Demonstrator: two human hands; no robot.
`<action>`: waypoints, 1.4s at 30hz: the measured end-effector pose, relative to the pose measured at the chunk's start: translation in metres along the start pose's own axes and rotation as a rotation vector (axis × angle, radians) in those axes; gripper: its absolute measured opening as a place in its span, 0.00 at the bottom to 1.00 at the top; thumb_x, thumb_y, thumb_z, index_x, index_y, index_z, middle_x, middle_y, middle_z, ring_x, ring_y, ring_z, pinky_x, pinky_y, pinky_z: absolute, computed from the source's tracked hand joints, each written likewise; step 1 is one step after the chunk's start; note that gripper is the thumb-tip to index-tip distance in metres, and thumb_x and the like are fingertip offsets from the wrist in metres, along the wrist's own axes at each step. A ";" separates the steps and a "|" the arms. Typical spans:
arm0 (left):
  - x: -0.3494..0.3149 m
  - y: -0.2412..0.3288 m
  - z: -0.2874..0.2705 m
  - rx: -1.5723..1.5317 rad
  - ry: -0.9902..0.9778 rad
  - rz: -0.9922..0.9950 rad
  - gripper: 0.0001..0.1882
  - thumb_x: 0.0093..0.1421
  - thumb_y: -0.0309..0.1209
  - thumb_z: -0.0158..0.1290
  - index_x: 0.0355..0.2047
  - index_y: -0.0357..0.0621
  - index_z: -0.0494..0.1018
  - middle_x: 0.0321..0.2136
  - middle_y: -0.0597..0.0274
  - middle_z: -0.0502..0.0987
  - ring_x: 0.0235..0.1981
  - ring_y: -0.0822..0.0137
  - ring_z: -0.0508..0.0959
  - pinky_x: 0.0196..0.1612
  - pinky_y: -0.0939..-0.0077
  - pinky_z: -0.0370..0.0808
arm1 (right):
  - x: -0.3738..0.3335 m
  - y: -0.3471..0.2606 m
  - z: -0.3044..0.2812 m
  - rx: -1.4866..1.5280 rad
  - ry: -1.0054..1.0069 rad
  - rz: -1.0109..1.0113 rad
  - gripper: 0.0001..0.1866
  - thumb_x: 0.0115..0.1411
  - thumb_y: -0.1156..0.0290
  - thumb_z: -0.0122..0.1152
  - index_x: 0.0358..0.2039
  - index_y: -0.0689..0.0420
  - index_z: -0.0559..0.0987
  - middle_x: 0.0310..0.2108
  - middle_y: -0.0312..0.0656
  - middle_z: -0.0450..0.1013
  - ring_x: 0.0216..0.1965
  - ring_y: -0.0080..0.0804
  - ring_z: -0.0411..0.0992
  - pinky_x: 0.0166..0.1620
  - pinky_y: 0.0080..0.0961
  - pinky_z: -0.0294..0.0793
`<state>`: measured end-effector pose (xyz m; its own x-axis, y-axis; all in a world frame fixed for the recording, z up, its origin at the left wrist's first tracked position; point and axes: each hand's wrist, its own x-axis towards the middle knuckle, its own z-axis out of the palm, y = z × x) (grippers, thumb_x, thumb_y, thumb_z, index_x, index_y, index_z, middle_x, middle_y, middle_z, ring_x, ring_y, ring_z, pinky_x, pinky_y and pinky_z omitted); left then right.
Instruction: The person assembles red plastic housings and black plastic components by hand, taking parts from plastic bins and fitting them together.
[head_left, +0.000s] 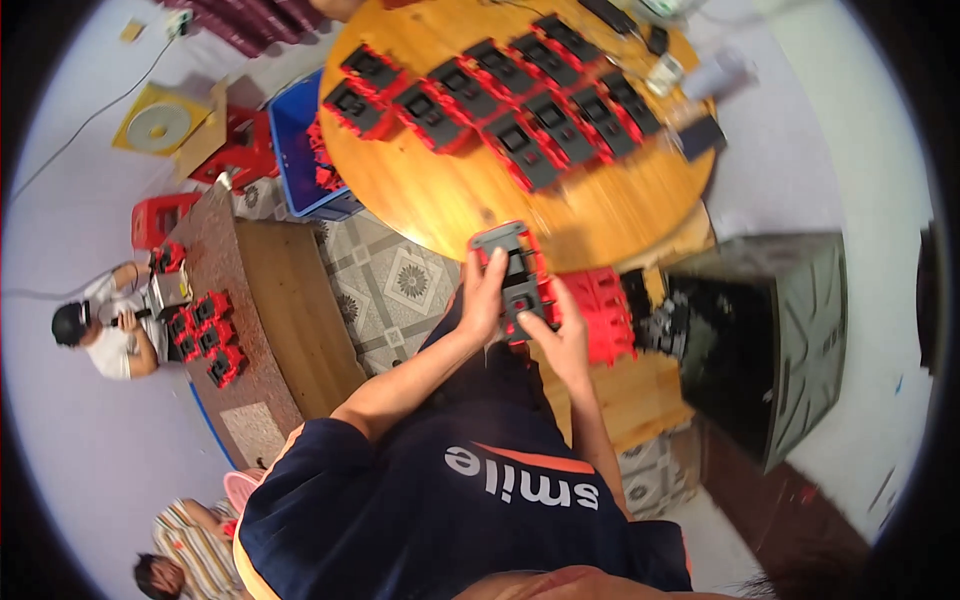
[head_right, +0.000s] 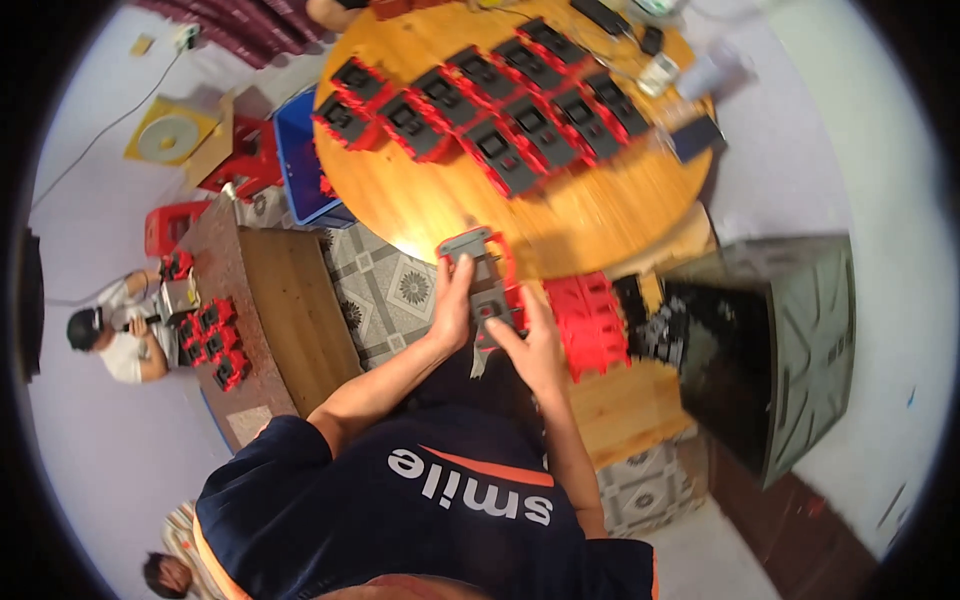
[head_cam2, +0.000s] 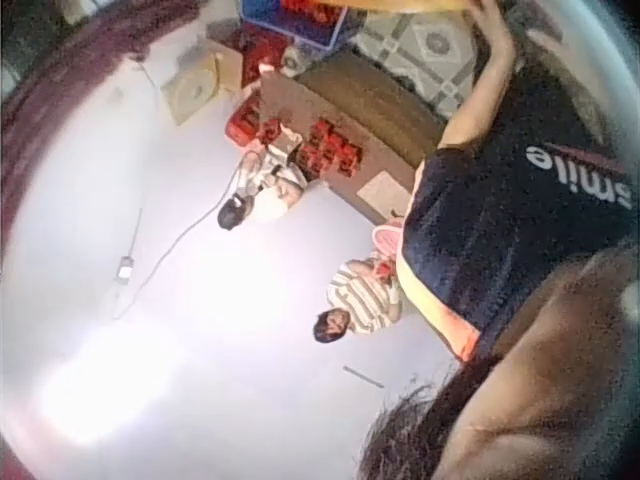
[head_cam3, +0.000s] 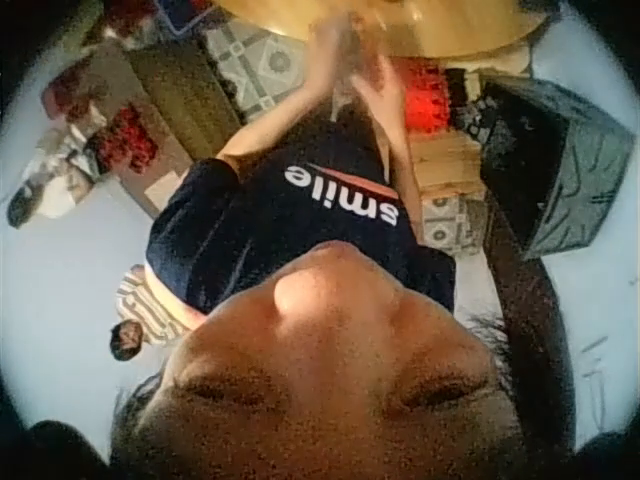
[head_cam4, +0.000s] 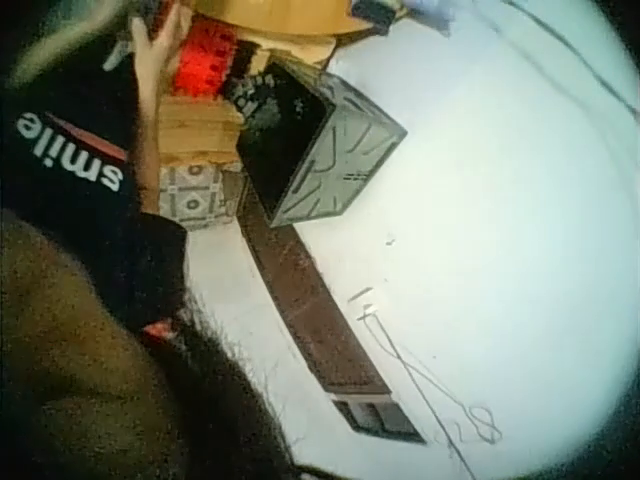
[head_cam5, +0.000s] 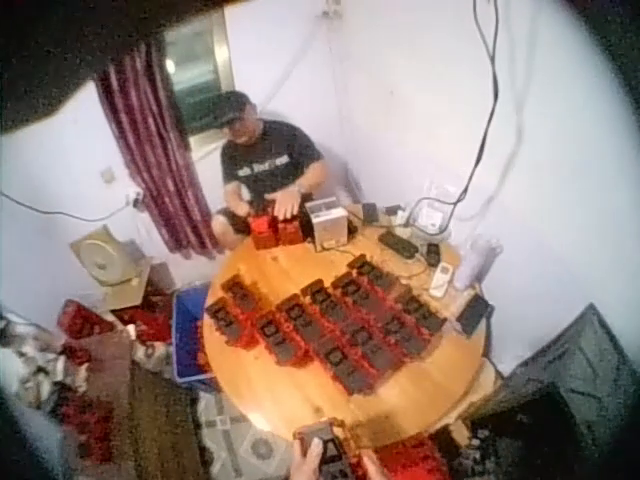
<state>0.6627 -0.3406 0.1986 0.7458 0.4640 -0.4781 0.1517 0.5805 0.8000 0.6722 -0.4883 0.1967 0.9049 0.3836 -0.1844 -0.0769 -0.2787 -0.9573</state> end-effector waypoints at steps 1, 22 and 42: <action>0.014 0.003 -0.026 0.029 -0.006 0.047 0.27 0.67 0.46 0.47 0.61 0.50 0.55 0.51 0.61 0.66 0.47 0.71 0.70 0.47 0.72 0.72 | 0.016 -0.007 0.014 -0.017 -0.084 -0.033 0.36 0.53 0.69 0.69 0.59 0.68 0.65 0.55 0.53 0.68 0.56 0.39 0.67 0.58 0.31 0.65; 0.398 0.208 -0.142 0.144 0.090 0.323 0.50 0.58 0.34 0.60 0.69 0.48 0.37 0.56 0.52 0.67 0.52 0.64 0.73 0.53 0.69 0.73 | 0.610 -0.059 0.132 -0.049 -0.309 0.166 0.32 0.48 0.74 0.72 0.52 0.71 0.71 0.48 0.52 0.73 0.50 0.40 0.72 0.56 0.31 0.65; 0.247 0.084 -0.070 0.573 0.282 0.405 0.62 0.43 0.27 0.70 0.69 0.43 0.37 0.57 0.44 0.54 0.62 0.49 0.58 0.61 0.57 0.63 | 0.374 -0.073 0.096 -1.196 -0.155 -0.539 0.42 0.48 0.37 0.63 0.61 0.44 0.67 0.60 0.61 0.58 0.59 0.57 0.58 0.59 0.49 0.57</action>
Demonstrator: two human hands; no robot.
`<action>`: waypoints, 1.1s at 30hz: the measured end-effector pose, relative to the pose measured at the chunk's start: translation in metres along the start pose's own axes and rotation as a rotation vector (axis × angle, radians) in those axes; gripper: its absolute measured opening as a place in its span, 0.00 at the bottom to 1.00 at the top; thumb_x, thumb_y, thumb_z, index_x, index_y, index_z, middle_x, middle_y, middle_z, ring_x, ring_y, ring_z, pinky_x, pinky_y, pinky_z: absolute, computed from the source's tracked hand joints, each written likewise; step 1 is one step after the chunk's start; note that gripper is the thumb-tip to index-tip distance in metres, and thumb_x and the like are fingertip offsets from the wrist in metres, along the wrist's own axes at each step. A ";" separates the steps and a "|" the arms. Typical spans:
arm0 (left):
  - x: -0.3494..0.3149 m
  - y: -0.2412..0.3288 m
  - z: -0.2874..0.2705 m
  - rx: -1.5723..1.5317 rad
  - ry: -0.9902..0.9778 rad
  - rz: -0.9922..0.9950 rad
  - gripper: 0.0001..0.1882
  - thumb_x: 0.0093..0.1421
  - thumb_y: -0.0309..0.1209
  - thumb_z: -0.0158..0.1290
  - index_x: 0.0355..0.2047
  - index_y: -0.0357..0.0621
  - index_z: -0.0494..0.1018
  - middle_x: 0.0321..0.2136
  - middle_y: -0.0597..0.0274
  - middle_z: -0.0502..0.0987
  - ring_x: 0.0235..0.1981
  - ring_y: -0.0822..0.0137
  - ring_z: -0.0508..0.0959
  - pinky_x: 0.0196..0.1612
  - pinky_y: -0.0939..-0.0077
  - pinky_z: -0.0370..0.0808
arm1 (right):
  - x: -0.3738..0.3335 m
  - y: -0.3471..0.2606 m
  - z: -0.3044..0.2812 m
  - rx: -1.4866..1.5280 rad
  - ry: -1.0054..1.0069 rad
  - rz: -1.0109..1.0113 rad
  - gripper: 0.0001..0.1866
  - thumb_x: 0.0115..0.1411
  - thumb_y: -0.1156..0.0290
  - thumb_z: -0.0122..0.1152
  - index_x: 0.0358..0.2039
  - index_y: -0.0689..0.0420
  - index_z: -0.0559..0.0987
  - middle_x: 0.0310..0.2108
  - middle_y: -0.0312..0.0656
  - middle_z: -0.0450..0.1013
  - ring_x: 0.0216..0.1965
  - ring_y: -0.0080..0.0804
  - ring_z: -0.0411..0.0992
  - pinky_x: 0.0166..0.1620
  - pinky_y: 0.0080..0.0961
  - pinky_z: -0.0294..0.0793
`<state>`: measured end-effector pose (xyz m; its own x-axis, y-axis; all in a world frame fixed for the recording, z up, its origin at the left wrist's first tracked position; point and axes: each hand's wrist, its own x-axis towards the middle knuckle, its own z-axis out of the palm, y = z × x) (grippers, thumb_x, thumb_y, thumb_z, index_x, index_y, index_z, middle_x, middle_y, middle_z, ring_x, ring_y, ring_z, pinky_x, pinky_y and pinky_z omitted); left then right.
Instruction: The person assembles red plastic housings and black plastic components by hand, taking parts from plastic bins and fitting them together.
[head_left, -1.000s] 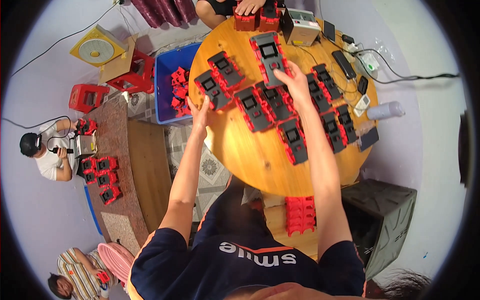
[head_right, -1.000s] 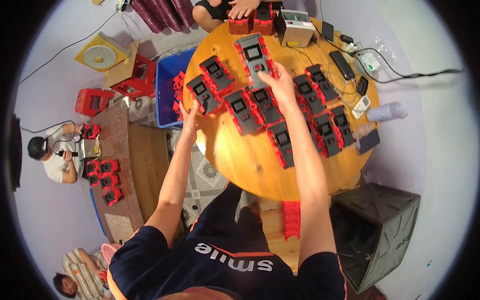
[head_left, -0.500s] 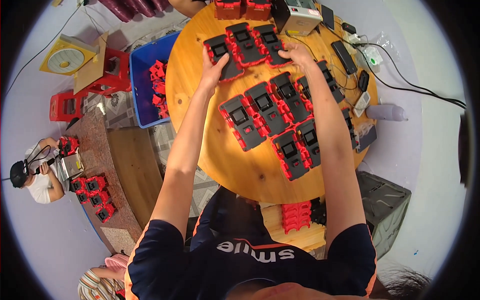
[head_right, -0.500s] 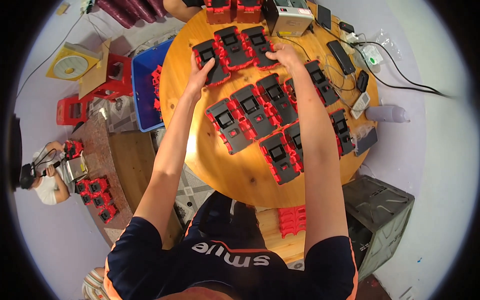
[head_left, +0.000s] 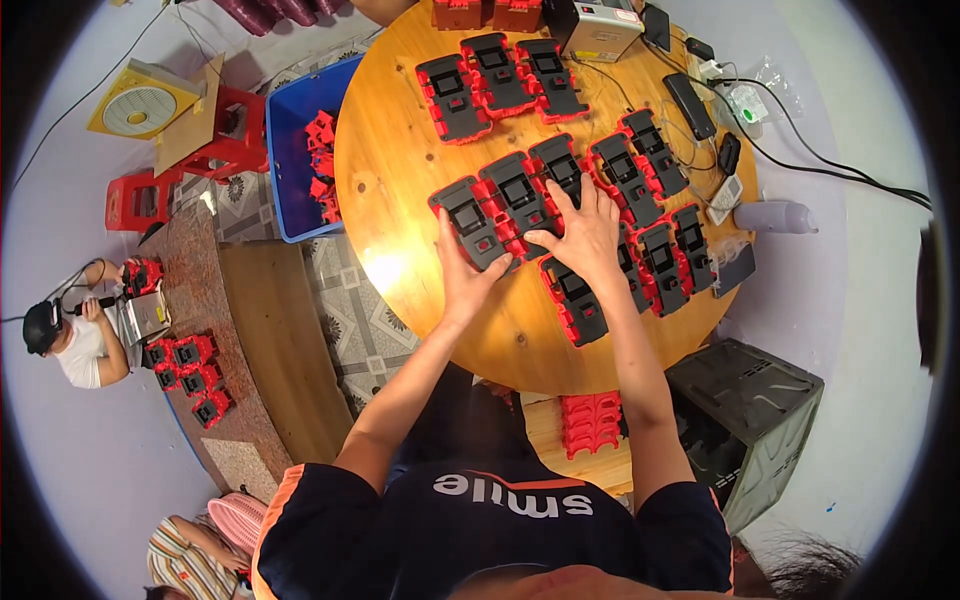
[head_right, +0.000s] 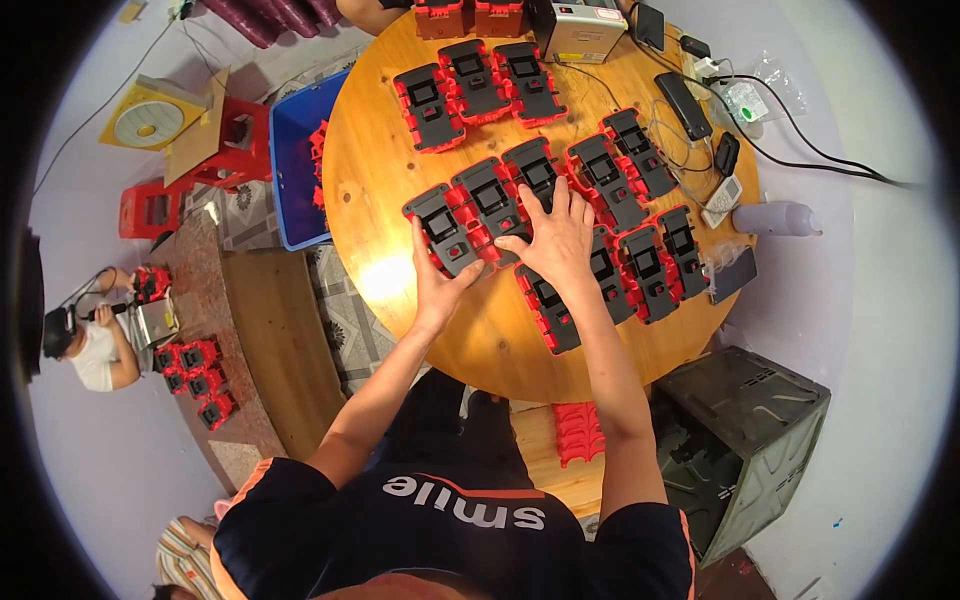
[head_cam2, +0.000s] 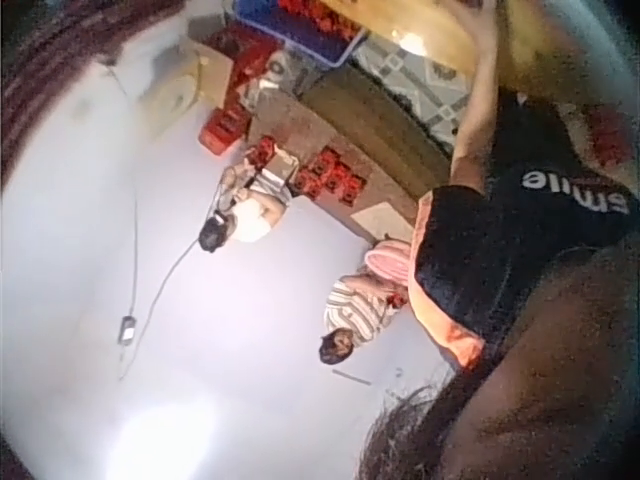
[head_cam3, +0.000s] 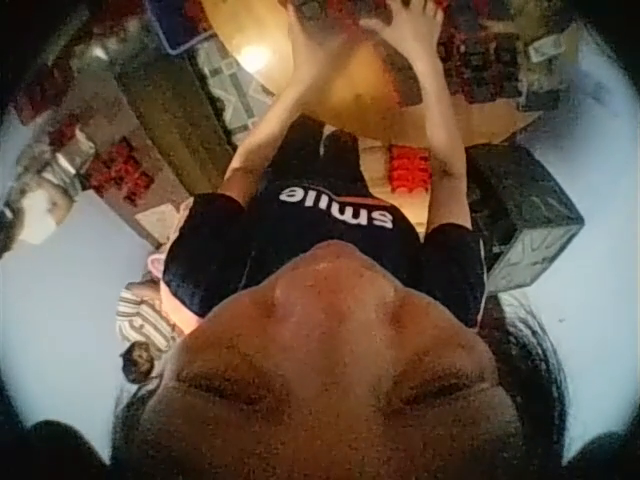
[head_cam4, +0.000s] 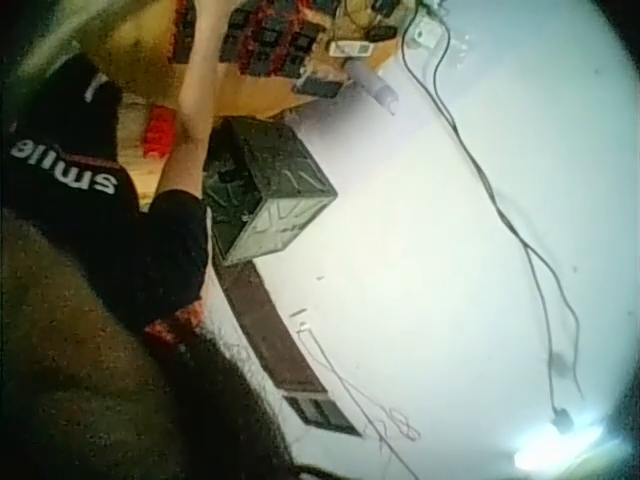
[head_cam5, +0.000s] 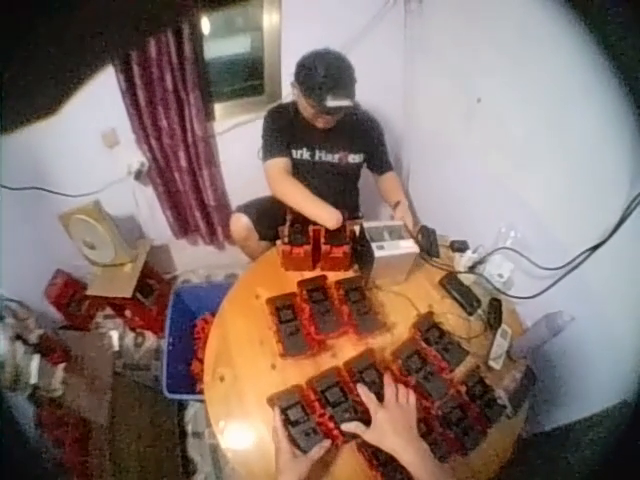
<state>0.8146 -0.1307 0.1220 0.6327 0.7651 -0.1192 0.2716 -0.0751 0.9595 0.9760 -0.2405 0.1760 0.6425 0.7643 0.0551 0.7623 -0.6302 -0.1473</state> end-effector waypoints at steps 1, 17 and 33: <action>-0.002 -0.004 -0.007 -0.126 -0.004 -0.035 0.61 0.43 0.25 0.69 0.69 0.43 0.37 0.57 0.46 0.54 0.59 0.52 0.62 0.59 0.60 0.67 | -0.001 -0.003 -0.001 0.057 -0.039 0.022 0.43 0.47 0.38 0.64 0.61 0.43 0.68 0.61 0.61 0.57 0.59 0.58 0.57 0.59 0.49 0.57; 0.063 0.017 -0.038 0.461 0.254 0.310 0.50 0.52 0.46 0.63 0.67 0.42 0.47 0.65 0.35 0.47 0.67 0.38 0.46 0.67 0.49 0.44 | 0.019 0.071 0.004 -0.113 0.264 0.382 0.50 0.47 0.36 0.63 0.66 0.46 0.58 0.65 0.63 0.48 0.64 0.67 0.49 0.63 0.61 0.47; -0.096 0.044 0.043 0.142 -0.245 0.144 0.53 0.56 0.40 0.62 0.68 0.43 0.37 0.64 0.40 0.48 0.65 0.46 0.51 0.65 0.55 0.49 | -0.042 0.130 -0.065 0.164 0.193 0.760 0.47 0.50 0.37 0.63 0.64 0.49 0.62 0.58 0.58 0.60 0.55 0.55 0.65 0.55 0.45 0.66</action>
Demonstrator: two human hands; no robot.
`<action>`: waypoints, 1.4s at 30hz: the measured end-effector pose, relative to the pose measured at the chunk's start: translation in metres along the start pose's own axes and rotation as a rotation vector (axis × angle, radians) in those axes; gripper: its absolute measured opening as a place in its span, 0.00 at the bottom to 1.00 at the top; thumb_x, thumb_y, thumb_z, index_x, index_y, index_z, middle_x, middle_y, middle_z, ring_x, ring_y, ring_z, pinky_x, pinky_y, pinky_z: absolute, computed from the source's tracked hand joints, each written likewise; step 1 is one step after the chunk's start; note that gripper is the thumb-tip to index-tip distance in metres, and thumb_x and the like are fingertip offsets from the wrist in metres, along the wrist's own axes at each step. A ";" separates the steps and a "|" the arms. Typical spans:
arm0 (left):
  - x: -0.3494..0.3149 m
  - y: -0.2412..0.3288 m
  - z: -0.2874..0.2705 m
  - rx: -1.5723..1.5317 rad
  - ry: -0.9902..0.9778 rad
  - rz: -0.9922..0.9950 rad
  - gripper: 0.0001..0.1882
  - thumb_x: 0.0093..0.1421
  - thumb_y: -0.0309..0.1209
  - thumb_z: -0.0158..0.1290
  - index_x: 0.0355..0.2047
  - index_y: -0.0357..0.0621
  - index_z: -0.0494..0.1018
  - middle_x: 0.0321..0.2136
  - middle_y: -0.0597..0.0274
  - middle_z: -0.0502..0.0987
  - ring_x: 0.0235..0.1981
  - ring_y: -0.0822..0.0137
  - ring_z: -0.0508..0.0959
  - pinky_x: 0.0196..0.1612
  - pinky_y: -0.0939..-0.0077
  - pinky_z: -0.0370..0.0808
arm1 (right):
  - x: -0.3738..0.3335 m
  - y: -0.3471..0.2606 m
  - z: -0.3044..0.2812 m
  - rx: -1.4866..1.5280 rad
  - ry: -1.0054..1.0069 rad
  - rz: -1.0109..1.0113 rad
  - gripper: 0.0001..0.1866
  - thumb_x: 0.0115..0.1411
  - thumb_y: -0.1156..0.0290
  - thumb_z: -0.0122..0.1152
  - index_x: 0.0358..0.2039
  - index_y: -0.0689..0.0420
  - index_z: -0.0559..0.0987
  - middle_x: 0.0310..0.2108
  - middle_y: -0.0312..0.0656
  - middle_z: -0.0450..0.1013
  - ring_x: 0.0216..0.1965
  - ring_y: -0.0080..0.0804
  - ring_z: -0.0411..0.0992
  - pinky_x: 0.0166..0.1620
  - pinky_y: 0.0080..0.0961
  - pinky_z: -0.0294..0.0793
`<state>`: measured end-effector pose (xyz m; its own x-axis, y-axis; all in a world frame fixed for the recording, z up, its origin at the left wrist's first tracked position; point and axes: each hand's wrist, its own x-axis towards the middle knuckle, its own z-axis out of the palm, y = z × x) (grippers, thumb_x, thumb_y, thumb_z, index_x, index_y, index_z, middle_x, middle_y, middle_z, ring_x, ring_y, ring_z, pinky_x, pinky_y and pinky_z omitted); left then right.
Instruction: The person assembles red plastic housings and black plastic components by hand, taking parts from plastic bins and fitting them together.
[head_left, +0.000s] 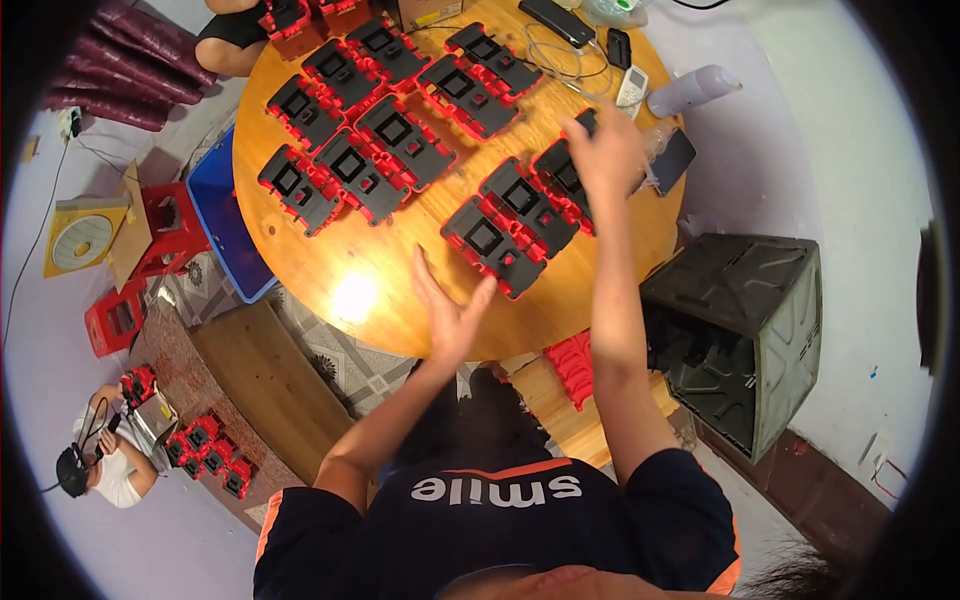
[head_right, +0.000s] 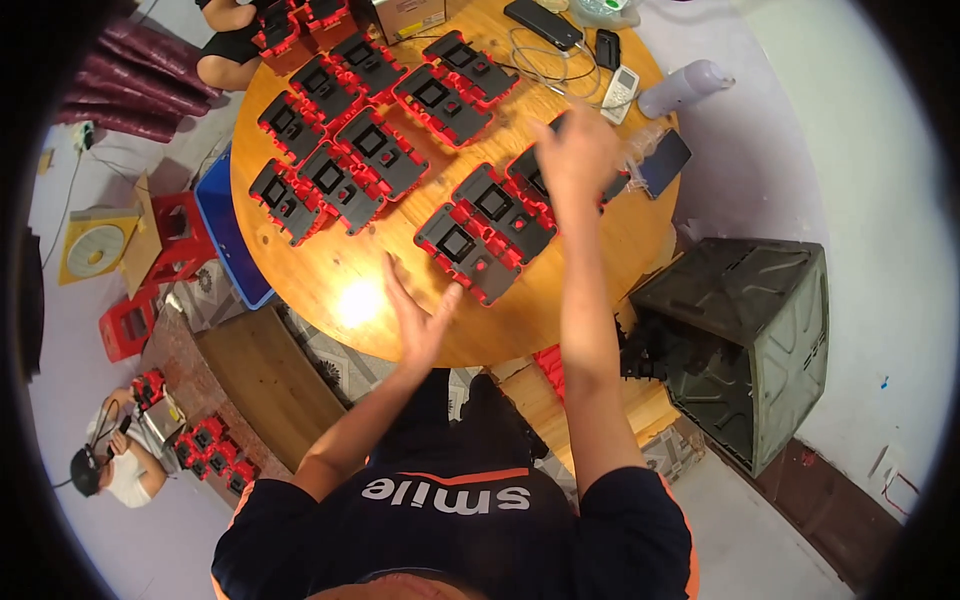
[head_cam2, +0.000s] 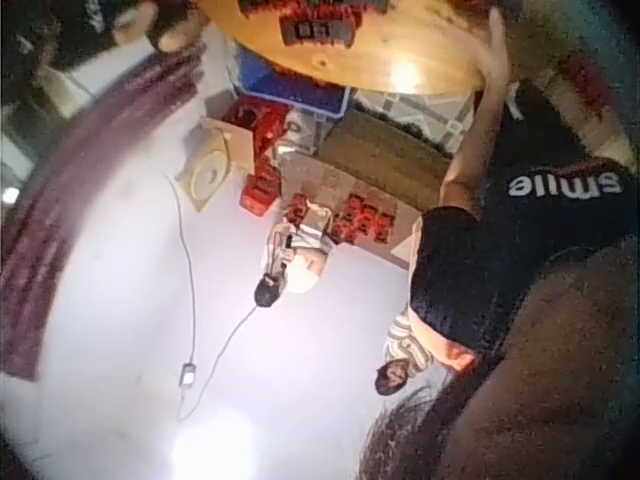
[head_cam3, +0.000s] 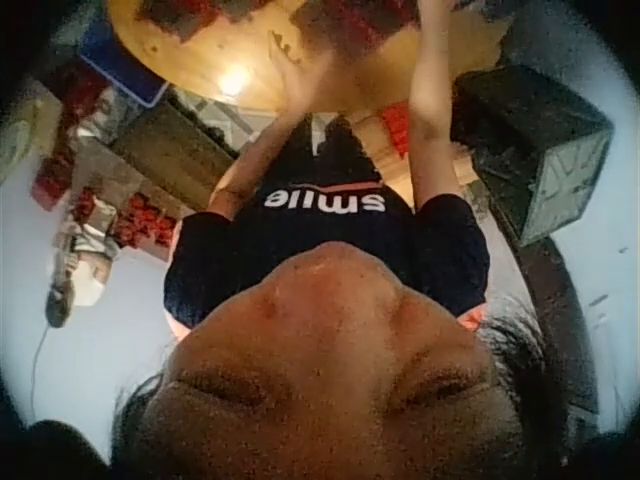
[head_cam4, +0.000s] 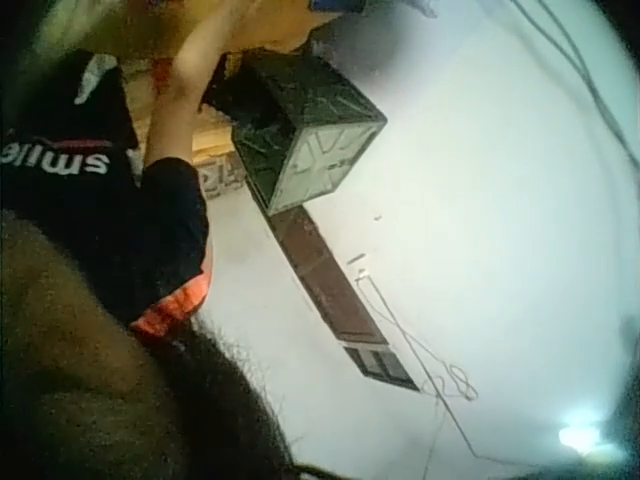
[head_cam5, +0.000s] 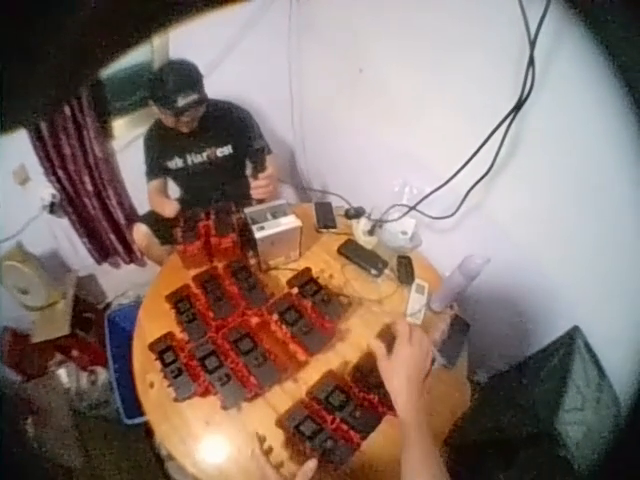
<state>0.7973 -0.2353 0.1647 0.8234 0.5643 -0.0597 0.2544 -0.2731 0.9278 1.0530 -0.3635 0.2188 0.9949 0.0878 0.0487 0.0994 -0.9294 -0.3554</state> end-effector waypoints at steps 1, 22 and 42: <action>-0.017 -0.009 0.013 0.001 -0.002 0.005 0.53 0.56 0.40 0.62 0.68 0.43 0.37 0.64 0.40 0.48 0.65 0.46 0.51 0.65 0.55 0.49 | -0.017 0.025 -0.012 -0.072 0.049 0.139 0.45 0.52 0.39 0.63 0.63 0.51 0.63 0.54 0.56 0.65 0.51 0.51 0.69 0.52 0.42 0.69; -0.081 0.019 0.058 -0.203 -0.302 -0.171 0.40 0.65 0.33 0.50 0.68 0.46 0.36 0.61 0.49 0.58 0.49 0.54 0.74 0.47 0.62 0.74 | -0.278 0.114 0.044 0.790 0.432 0.308 0.12 0.59 0.67 0.61 0.40 0.58 0.76 0.34 0.47 0.74 0.35 0.42 0.75 0.37 0.32 0.74; -0.318 -0.033 0.235 -0.140 -1.308 -0.488 0.48 0.62 0.31 0.56 0.69 0.49 0.32 0.63 0.48 0.57 0.64 0.63 0.60 0.61 0.68 0.62 | -0.554 0.311 0.026 0.828 0.254 0.695 0.19 0.58 0.77 0.61 0.51 0.58 0.71 0.31 0.39 0.77 0.33 0.23 0.75 0.34 0.21 0.72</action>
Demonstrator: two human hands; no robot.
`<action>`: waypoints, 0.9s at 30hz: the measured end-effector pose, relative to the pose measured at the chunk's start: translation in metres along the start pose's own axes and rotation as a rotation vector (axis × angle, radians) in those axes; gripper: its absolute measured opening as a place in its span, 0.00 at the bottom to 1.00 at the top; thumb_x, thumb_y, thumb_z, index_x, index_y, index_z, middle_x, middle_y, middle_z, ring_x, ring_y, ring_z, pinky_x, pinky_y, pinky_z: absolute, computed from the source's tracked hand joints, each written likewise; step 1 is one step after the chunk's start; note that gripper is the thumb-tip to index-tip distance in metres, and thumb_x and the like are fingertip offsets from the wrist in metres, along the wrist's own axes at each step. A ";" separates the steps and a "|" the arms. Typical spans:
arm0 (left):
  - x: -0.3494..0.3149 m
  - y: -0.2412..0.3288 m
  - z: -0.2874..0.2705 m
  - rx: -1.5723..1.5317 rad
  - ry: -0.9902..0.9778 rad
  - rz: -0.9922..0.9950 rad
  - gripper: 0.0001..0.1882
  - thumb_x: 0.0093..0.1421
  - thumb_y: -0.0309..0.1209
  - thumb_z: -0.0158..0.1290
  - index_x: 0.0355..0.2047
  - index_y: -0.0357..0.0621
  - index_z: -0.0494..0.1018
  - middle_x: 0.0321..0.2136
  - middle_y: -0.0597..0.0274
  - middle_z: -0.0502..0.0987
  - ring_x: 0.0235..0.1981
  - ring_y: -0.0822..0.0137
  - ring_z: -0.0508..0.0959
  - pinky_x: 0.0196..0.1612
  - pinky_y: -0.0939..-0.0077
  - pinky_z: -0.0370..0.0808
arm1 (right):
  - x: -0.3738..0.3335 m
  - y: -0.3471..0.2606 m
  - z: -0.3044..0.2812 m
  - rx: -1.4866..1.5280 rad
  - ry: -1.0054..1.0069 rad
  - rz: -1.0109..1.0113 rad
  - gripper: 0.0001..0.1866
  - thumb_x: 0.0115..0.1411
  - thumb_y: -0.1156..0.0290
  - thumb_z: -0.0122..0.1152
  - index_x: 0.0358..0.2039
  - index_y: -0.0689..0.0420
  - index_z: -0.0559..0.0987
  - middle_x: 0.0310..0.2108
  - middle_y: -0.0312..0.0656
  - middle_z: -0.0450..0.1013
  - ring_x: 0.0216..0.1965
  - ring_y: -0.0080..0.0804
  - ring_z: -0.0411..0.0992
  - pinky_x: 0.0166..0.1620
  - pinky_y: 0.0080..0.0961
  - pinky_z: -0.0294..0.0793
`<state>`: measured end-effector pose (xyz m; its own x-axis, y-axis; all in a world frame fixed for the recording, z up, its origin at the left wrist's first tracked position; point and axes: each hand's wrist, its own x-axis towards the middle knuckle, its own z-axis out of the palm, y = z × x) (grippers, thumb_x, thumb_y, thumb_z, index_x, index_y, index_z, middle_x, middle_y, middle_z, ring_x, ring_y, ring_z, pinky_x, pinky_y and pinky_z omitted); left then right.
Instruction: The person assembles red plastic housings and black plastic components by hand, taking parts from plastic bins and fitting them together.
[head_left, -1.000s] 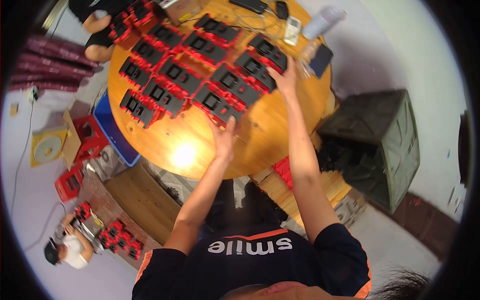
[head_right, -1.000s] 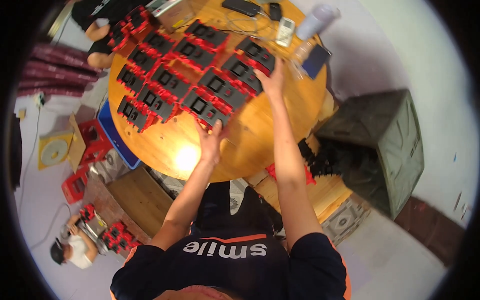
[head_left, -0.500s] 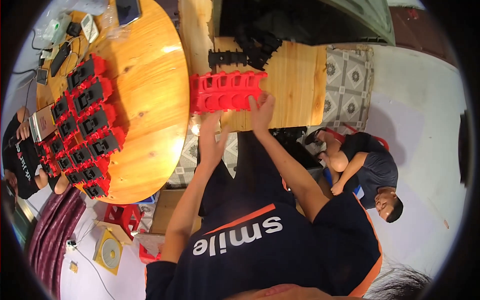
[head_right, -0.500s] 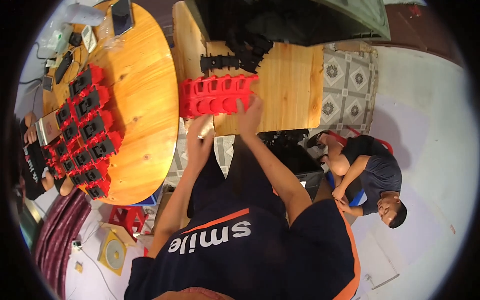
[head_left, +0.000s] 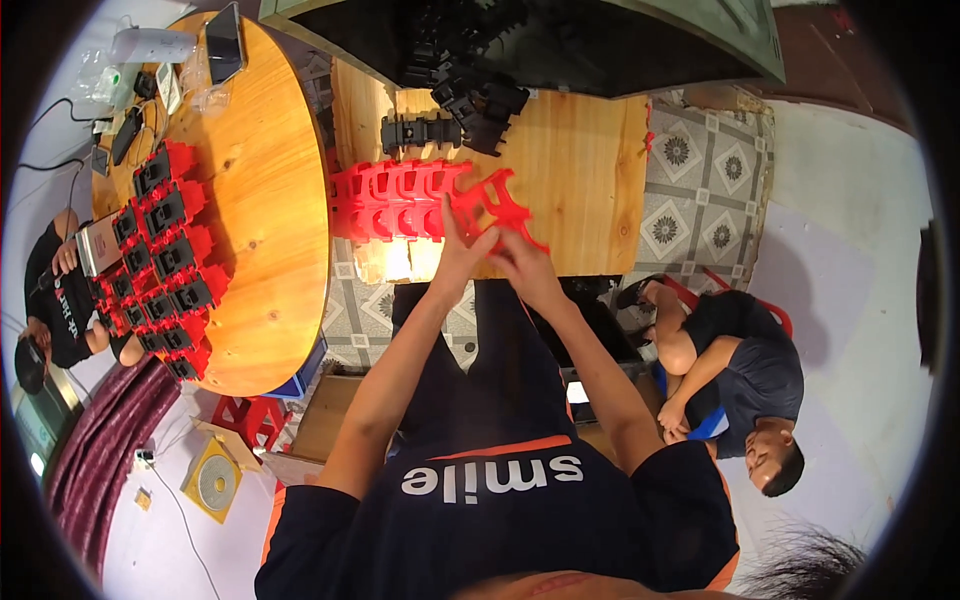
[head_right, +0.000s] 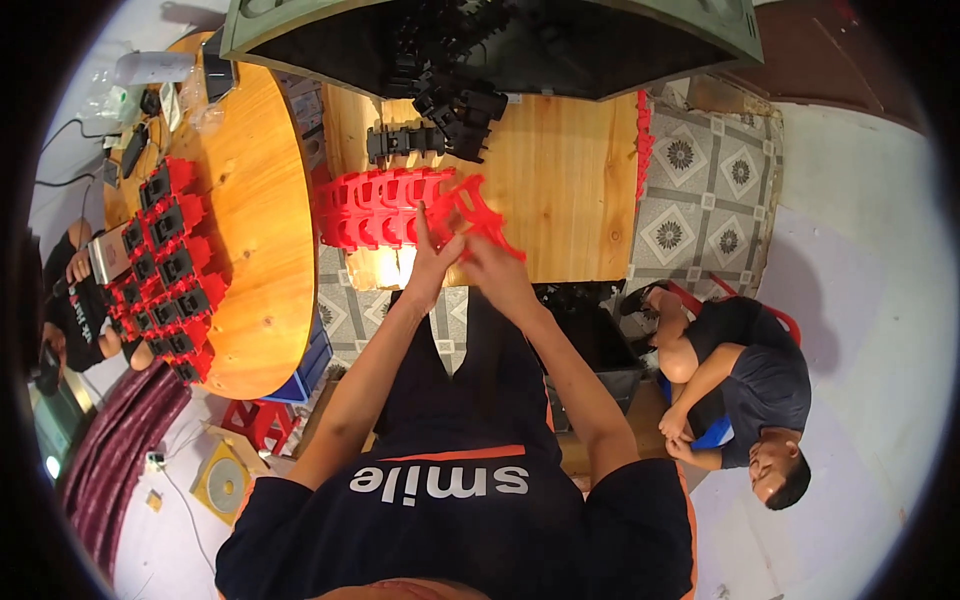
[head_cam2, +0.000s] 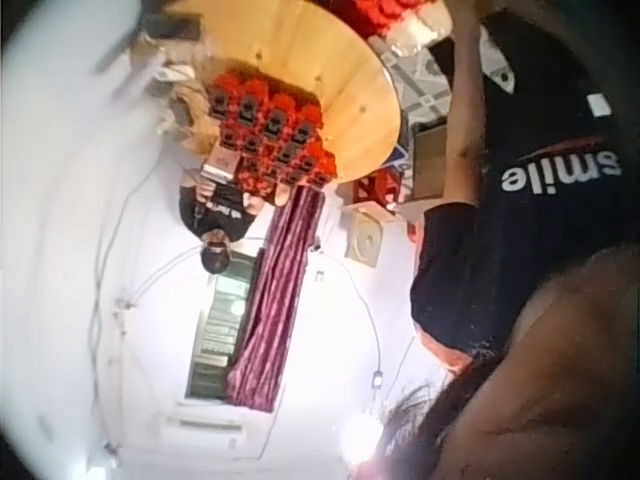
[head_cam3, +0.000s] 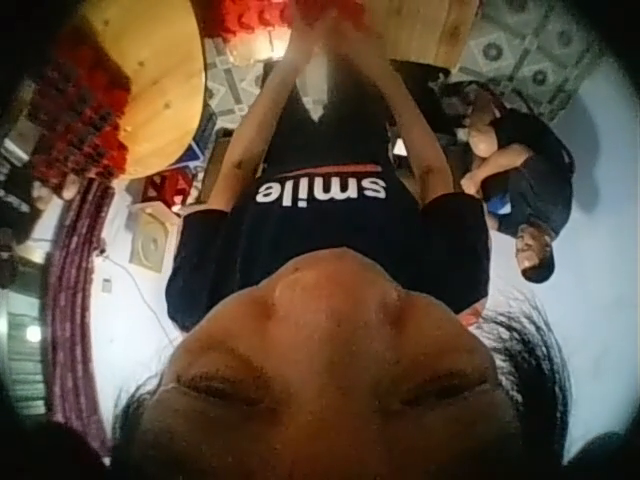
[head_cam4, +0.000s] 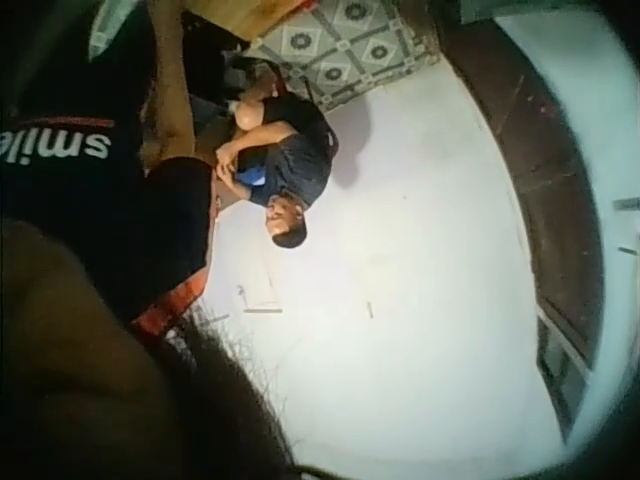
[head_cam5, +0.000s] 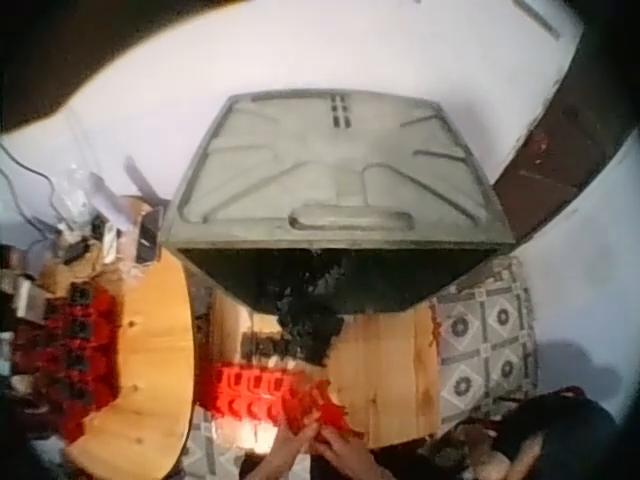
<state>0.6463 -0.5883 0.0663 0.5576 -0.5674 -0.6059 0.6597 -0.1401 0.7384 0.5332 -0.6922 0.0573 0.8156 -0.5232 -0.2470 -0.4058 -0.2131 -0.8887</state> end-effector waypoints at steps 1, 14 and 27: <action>-0.002 0.002 -0.001 -0.001 0.014 0.010 0.48 0.62 0.31 0.56 0.69 0.49 0.32 0.63 0.48 0.57 0.64 0.63 0.60 0.61 0.68 0.62 | 0.006 -0.021 -0.008 -0.192 -0.131 -0.324 0.17 0.58 0.76 0.61 0.49 0.58 0.73 0.31 0.41 0.77 0.32 0.28 0.76 0.33 0.22 0.73; -0.044 0.014 -0.048 -0.542 0.152 0.006 0.42 0.61 0.38 0.58 0.67 0.51 0.44 0.59 0.48 0.63 0.60 0.54 0.65 0.62 0.52 0.63 | 0.188 0.087 0.023 -0.740 0.105 -0.449 0.19 0.52 0.78 0.60 0.46 0.52 0.74 0.37 0.42 0.69 0.39 0.43 0.73 0.37 0.32 0.75; -0.072 0.068 -0.051 -0.367 0.034 0.165 0.53 0.57 0.41 0.62 0.70 0.50 0.36 0.60 0.50 0.64 0.60 0.58 0.66 0.60 0.59 0.65 | 0.010 -0.166 -0.046 -0.388 -0.212 -0.780 0.16 0.49 0.82 0.59 0.41 0.59 0.78 0.34 0.41 0.69 0.36 0.36 0.73 0.34 0.28 0.75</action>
<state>0.6766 -0.5157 0.1455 0.6833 -0.5300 -0.5022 0.6927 0.2534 0.6752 0.5898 -0.7003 0.2199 0.9613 0.0420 0.2724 0.2161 -0.7283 -0.6502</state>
